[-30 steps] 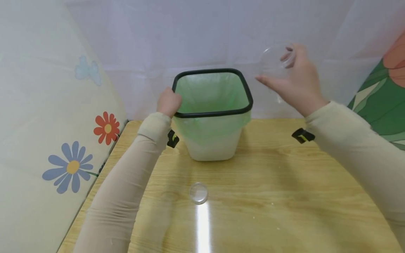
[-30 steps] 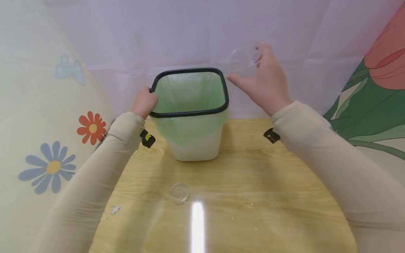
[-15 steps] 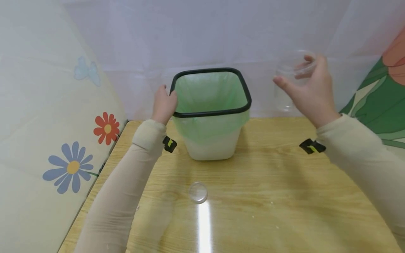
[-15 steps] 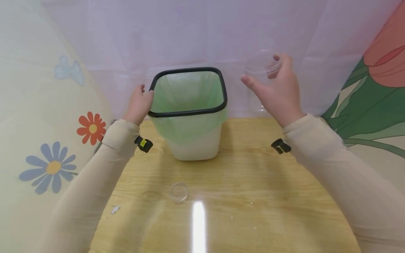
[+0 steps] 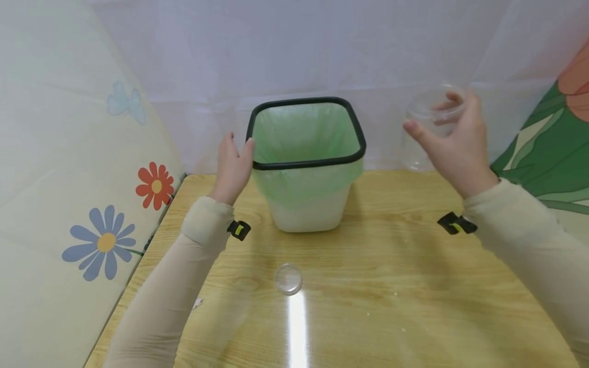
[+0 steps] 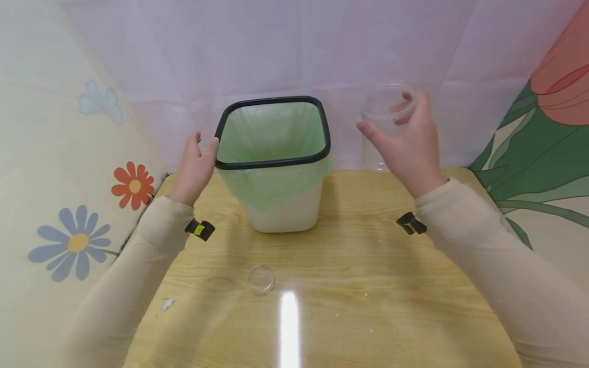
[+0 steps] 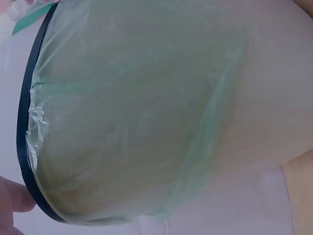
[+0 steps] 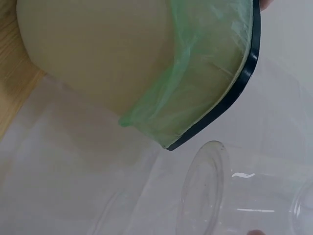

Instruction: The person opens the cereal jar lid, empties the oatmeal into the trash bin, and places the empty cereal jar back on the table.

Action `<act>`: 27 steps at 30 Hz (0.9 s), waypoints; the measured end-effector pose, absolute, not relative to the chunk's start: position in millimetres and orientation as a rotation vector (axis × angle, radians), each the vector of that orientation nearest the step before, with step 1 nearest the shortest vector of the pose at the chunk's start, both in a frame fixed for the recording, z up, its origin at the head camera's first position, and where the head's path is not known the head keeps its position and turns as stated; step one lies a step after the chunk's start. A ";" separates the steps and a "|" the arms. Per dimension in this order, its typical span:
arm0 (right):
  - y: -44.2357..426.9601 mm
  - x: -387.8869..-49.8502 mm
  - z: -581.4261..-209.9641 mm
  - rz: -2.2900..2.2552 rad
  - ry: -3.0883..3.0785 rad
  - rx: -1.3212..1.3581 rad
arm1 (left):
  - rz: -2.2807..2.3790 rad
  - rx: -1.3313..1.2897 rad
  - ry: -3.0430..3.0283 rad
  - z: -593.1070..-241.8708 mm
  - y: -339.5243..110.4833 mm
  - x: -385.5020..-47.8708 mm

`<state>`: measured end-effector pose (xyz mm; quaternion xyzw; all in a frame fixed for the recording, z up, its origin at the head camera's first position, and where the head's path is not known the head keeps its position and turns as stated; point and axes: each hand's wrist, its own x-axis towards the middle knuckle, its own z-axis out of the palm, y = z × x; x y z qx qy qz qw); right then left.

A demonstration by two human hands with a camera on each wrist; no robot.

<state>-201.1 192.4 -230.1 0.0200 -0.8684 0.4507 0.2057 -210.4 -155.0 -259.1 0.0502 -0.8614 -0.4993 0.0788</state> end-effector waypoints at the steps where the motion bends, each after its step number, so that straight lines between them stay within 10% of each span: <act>1: 192.7 -199.8 -231.3 1.262 -2.413 0.058 | -1.502 0.139 -2.571 -260.7 -155.6 -208.1; 27: 197.2 -180.6 -264.9 1.371 -2.278 0.060 | -1.523 -0.036 -2.539 -298.1 -162.2 -157.2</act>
